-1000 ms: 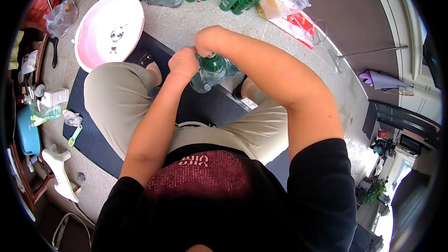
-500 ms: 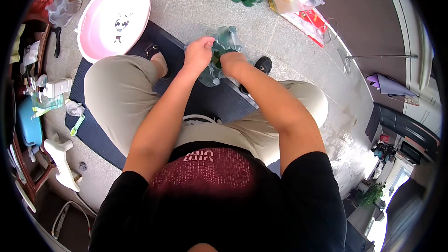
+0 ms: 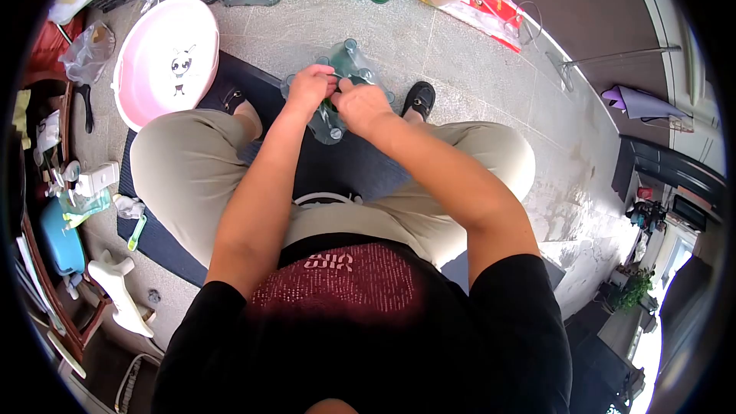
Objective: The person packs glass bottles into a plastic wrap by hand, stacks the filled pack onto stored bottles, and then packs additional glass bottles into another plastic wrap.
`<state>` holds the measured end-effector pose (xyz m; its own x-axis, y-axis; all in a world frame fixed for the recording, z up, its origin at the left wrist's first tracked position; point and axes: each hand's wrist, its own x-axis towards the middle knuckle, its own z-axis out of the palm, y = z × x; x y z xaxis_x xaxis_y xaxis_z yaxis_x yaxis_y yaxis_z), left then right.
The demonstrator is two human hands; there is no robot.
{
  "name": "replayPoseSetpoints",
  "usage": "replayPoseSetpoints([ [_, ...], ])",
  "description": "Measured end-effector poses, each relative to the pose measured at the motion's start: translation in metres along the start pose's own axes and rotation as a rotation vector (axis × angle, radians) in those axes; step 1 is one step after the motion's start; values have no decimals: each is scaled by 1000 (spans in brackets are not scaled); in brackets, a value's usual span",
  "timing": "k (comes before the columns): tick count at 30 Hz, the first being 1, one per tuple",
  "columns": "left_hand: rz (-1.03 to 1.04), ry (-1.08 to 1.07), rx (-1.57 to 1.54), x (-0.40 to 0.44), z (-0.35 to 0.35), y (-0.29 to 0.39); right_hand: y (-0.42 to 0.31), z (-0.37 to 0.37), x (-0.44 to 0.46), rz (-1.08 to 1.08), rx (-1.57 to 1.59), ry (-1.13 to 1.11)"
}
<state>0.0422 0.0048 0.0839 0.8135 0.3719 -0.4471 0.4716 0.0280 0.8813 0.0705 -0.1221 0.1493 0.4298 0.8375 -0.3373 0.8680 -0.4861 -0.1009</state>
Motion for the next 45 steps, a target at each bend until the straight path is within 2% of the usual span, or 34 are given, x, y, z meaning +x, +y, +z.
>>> replayPoseSetpoints([
  [1,-232,-11,-292,2,-1,3,-4,13,1,6,5,6],
  [2,-228,-9,-285,6,-1,2,-8,30,4,37,-111,28],
  [3,-163,-38,-130,9,-1,0,-14,30,5,65,-228,49],
  [4,-103,-66,24,10,-1,-4,-14,28,1,-15,-314,-11],
  [5,-104,-63,27,10,0,-8,-16,27,-5,-17,-311,-9],
  [7,70,-75,395,2,2,3,-19,23,-17,-99,-343,-45],
  [8,92,-129,516,1,3,7,-18,26,-21,-105,-314,-30],
  [9,99,-131,517,1,5,10,-16,28,-24,-99,-317,-27],
  [12,191,-344,722,-2,9,11,-18,34,-33,-2,-193,82],
  [15,136,-461,829,15,20,8,-21,30,-39,61,-228,22],
  [17,176,-439,853,28,23,4,-24,34,-38,108,-183,28],
  [19,-156,-634,897,39,22,18,-22,41,-38,161,-136,35],
  [20,-190,-623,881,42,23,21,-18,46,-38,140,-122,104],
  [24,-93,-690,922,31,15,33,-5,51,-49,45,-24,301],
  [26,65,-690,997,26,15,33,-2,56,-50,31,12,330],
  [27,59,-693,1002,22,18,37,1,58,-49,1,35,364],
  [29,-219,-733,973,11,22,48,7,59,-49,-55,80,446],
  [31,-210,-740,994,13,24,46,7,53,-49,-98,125,534],
  [33,-195,-747,1007,18,25,34,2,42,-49,276,531,563],
  [34,-189,-842,916,27,26,22,17,37,-40,662,873,255],
  [35,-181,-921,809,34,25,11,26,37,-35,662,875,255],
  [36,-306,-861,764,28,22,26,31,36,-32,687,849,99],
  [37,-310,-875,788,34,25,17,33,39,-34,715,834,-51],
  [39,-211,-899,820,48,25,-5,32,41,-34,724,863,-59],
  [40,-200,-856,856,26,22,30,28,46,-31,739,818,-17],
  [41,-201,-856,856,28,26,24,27,49,-28,748,763,24],
  [43,48,-911,1301,28,29,17,30,64,-19,688,760,49],
  [44,31,-966,1254,30,30,14,33,69,-17,625,712,63],
  [45,-24,-867,1377,23,37,14,32,68,-16,627,721,68],
])
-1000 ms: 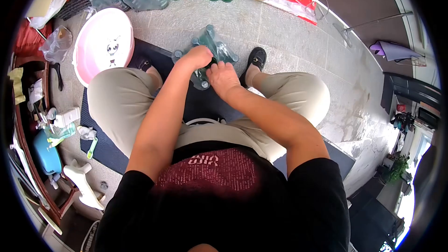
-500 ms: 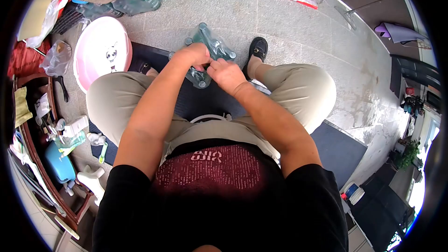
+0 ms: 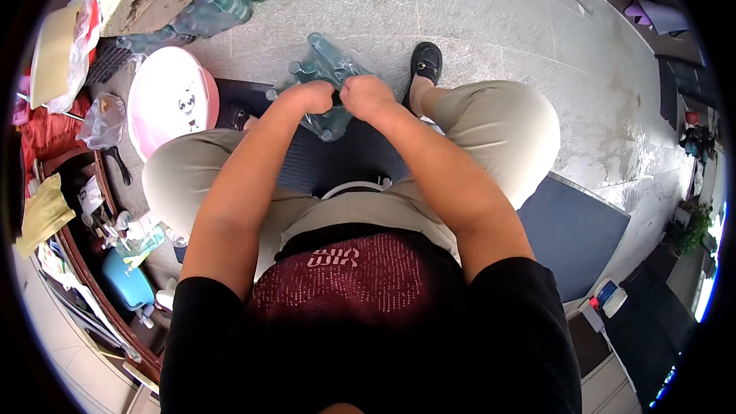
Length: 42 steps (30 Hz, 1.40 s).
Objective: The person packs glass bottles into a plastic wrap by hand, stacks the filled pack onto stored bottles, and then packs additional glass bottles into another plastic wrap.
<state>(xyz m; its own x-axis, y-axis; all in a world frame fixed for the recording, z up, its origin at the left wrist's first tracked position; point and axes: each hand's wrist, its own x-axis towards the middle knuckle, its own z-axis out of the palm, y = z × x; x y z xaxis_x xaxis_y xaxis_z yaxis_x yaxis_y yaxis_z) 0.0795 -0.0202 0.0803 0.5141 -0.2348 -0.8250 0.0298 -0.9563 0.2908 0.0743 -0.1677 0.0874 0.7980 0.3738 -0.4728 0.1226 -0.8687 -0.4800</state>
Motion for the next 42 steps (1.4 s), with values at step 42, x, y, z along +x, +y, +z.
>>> replayPoseSetpoints([
  [42,15,32,-1080,90,42,-12,24,-5,47,92,374,69],
])
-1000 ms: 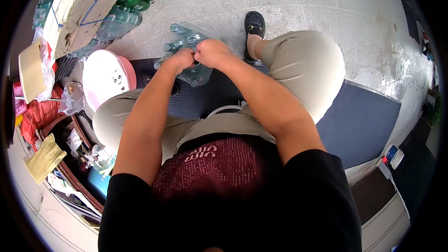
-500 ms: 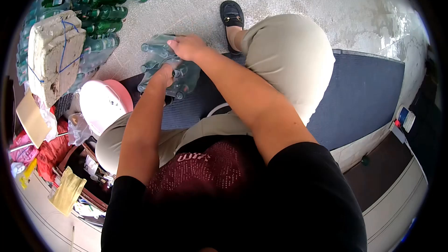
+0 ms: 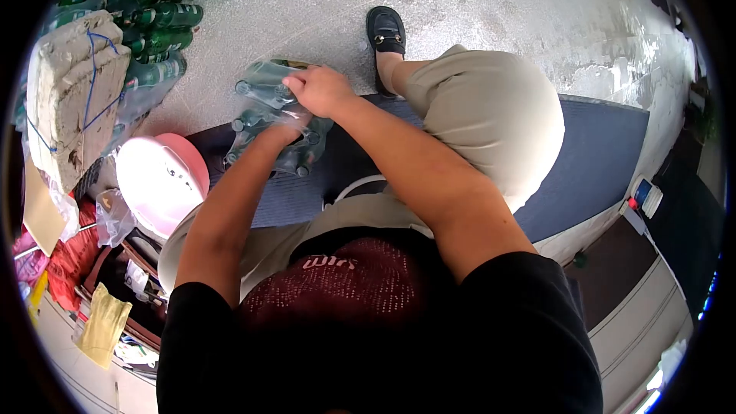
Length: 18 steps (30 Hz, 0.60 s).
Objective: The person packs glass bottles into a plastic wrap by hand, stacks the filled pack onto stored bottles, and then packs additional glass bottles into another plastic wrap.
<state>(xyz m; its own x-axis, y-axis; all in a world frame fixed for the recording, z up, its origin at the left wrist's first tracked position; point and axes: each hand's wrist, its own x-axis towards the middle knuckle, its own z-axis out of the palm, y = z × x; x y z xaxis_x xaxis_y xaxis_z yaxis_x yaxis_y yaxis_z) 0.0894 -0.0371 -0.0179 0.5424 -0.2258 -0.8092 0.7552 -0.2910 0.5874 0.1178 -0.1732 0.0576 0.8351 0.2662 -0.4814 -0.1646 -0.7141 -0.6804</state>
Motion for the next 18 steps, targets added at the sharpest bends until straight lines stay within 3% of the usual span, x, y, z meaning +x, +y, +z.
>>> replayPoseSetpoints([
  [6,404,161,767,-1,2,-15,-9,-8,-5,150,119,-8],
  [8,479,81,986,-12,-7,-14,-5,-4,-3,147,139,-9],
  [9,414,-74,1013,-29,-11,3,-5,-4,-3,155,142,0],
  [10,416,-55,1022,-48,-9,19,-5,-5,-3,162,143,14],
  [12,123,-118,1183,-87,3,44,-4,-6,-4,109,165,18],
  [18,266,222,1390,-175,32,52,-7,-7,-4,194,45,20],
])
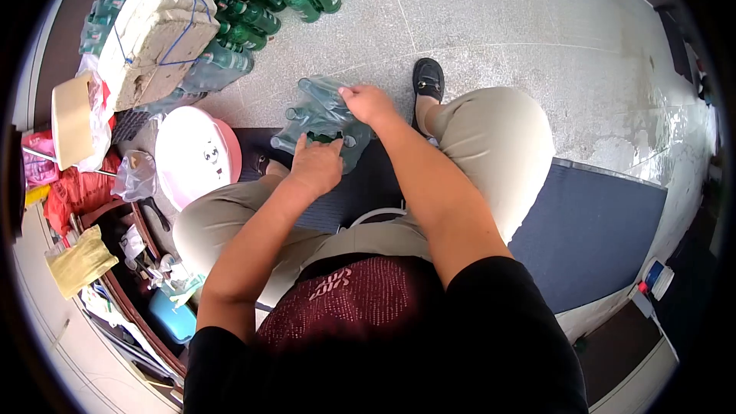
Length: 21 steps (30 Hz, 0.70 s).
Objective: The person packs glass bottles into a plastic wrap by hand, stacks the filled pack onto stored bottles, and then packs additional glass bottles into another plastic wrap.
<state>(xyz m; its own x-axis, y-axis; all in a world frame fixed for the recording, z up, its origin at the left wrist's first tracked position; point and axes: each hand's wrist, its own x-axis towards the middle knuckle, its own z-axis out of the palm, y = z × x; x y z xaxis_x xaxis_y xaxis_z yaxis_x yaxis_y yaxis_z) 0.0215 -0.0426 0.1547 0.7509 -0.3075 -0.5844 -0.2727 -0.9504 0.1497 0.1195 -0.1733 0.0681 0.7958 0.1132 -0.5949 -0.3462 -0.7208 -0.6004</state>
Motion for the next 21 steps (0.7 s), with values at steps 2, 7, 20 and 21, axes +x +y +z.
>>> replayPoseSetpoints([
  [2,-33,206,-22,-21,1,10,-20,-18,-13,76,-157,-47],
  [7,-26,173,-171,-28,-14,13,-20,-11,32,-10,-87,272],
  [20,-58,197,-345,-22,3,5,-182,-83,233,-394,-1124,311],
  [21,-38,232,-324,-19,9,5,-177,-80,237,-414,-1161,388],
])
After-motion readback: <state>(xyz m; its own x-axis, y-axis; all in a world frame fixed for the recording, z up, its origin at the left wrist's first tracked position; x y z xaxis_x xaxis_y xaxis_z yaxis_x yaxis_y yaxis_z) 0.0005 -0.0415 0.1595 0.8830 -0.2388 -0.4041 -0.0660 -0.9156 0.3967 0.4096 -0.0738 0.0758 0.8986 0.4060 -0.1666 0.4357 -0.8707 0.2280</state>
